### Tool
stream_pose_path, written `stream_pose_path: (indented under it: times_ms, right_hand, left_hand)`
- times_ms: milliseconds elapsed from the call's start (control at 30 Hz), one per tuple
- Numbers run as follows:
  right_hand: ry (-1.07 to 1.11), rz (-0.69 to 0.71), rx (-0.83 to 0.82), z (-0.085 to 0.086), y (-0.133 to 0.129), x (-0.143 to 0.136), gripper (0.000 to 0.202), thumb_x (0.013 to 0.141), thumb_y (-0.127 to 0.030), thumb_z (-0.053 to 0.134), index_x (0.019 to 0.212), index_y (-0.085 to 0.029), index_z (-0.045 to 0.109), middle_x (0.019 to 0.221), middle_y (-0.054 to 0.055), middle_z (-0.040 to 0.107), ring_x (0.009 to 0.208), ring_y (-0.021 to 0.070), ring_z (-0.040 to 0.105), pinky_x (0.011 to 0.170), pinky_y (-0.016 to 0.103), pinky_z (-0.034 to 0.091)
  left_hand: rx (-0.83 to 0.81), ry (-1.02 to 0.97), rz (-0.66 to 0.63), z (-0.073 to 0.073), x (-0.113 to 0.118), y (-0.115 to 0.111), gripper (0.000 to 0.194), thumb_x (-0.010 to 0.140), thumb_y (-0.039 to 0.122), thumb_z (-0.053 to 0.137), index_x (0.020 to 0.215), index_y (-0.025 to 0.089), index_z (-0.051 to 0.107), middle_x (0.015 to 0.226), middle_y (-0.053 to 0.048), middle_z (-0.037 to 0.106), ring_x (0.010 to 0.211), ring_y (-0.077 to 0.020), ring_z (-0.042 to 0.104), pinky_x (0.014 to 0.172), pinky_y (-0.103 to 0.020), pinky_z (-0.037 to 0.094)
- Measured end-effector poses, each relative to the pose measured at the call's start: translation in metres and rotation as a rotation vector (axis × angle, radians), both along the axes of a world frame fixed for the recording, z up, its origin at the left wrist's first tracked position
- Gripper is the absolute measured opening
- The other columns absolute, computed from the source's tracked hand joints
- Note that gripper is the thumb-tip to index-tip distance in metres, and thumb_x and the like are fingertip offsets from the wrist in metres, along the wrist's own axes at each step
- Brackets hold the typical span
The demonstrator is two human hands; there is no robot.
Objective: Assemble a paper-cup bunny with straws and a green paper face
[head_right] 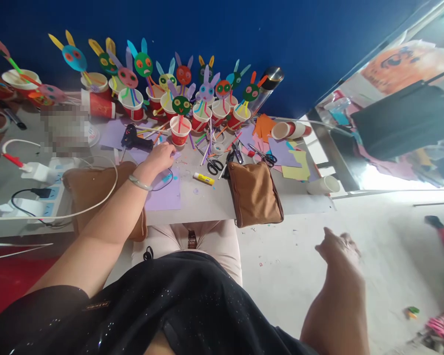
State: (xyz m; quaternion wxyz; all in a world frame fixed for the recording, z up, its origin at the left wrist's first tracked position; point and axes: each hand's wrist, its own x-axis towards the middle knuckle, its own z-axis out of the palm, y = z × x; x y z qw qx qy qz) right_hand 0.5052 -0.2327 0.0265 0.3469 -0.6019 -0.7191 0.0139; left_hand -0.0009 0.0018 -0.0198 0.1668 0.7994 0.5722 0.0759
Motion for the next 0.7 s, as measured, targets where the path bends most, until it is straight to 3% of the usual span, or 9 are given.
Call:
stream_pose_path:
  times_ms: [67, 133, 200, 300, 400, 533, 700]
  right_hand:
    - [-0.108, -0.07, 0.033, 0.003, 0.014, -0.03, 0.019, 0.086, -0.055, 0.077, 0.103, -0.046, 0.077, 0.097, 0.006, 0.081, 0.107, 0.0384, 0.08, 0.088, 0.058, 0.066]
    - [-0.135, -0.111, -0.047, 0.006, 0.042, -0.077, 0.022, 0.094, -0.048, 0.069, 0.112, -0.041, 0.079, 0.109, 0.008, 0.082, 0.111, 0.0387, 0.079, 0.095, 0.059, 0.064]
    - [-0.113, 0.064, -0.214, 0.006, 0.081, -0.135, 0.029, 0.094, -0.046, 0.07, 0.118, -0.032, 0.079, 0.119, 0.011, 0.082, 0.108, 0.0362, 0.079, 0.097, 0.056, 0.064]
    - [-0.104, 0.352, -0.369, -0.002, 0.151, -0.221, 0.035, 0.094, -0.033, 0.067, 0.126, -0.024, 0.078, 0.131, 0.013, 0.079, 0.118, 0.0316, 0.076, 0.099, 0.046, 0.063]
    - [-0.261, 0.397, -0.511, -0.017, 0.212, -0.287, 0.044, 0.089, -0.021, 0.07, 0.132, -0.015, 0.075, 0.129, 0.018, 0.077, 0.102, 0.0271, 0.076, 0.093, 0.041, 0.062]
    - [-0.522, 0.369, -0.643, -0.027, 0.254, -0.331, 0.033, 0.085, -0.023, 0.081, 0.117, -0.014, 0.081, 0.122, 0.017, 0.079, 0.105, 0.0284, 0.074, 0.093, 0.038, 0.058]
    - [-0.64, 0.373, -0.704, -0.024, 0.255, -0.346, 0.023, 0.095, -0.021, 0.067, 0.106, -0.012, 0.084, 0.105, 0.016, 0.083, 0.099, 0.0288, 0.075, 0.087, 0.035, 0.054]
  left_hand:
    - [0.012, 0.0, 0.007, -0.002, 0.0, 0.001, 0.036, 0.096, 0.002, 0.052, 0.123, 0.007, 0.077, 0.126, -0.02, 0.075, 0.122, -0.0294, 0.072, 0.109, -0.037, 0.054]
    - [0.018, 0.0, 0.021, -0.005, 0.0, 0.003, 0.037, 0.096, 0.002, 0.052, 0.124, 0.008, 0.077, 0.126, -0.019, 0.075, 0.122, -0.0292, 0.072, 0.109, -0.037, 0.054]
    - [0.011, -0.007, 0.025, -0.008, 0.0, 0.005, 0.038, 0.096, 0.002, 0.053, 0.124, 0.008, 0.077, 0.126, -0.019, 0.076, 0.121, -0.0295, 0.073, 0.109, -0.038, 0.054]
    - [-0.003, -0.029, 0.012, -0.01, -0.001, 0.008, 0.038, 0.093, 0.001, 0.053, 0.121, 0.009, 0.077, 0.124, -0.019, 0.076, 0.119, -0.0302, 0.073, 0.106, -0.039, 0.055]
    - [-0.011, -0.042, 0.004, -0.009, -0.001, 0.009, 0.039, 0.091, -0.001, 0.05, 0.116, 0.009, 0.078, 0.121, -0.019, 0.076, 0.117, -0.0299, 0.073, 0.106, -0.039, 0.055]
    - [-0.008, -0.056, 0.01, -0.009, -0.001, 0.009, 0.038, 0.09, -0.003, 0.049, 0.111, 0.01, 0.079, 0.117, -0.018, 0.076, 0.115, -0.0287, 0.073, 0.105, -0.038, 0.057]
    - [0.005, -0.057, -0.006, -0.009, 0.0, 0.007, 0.038, 0.088, -0.005, 0.049, 0.11, 0.009, 0.078, 0.115, -0.018, 0.076, 0.117, -0.0302, 0.072, 0.105, -0.039, 0.058]
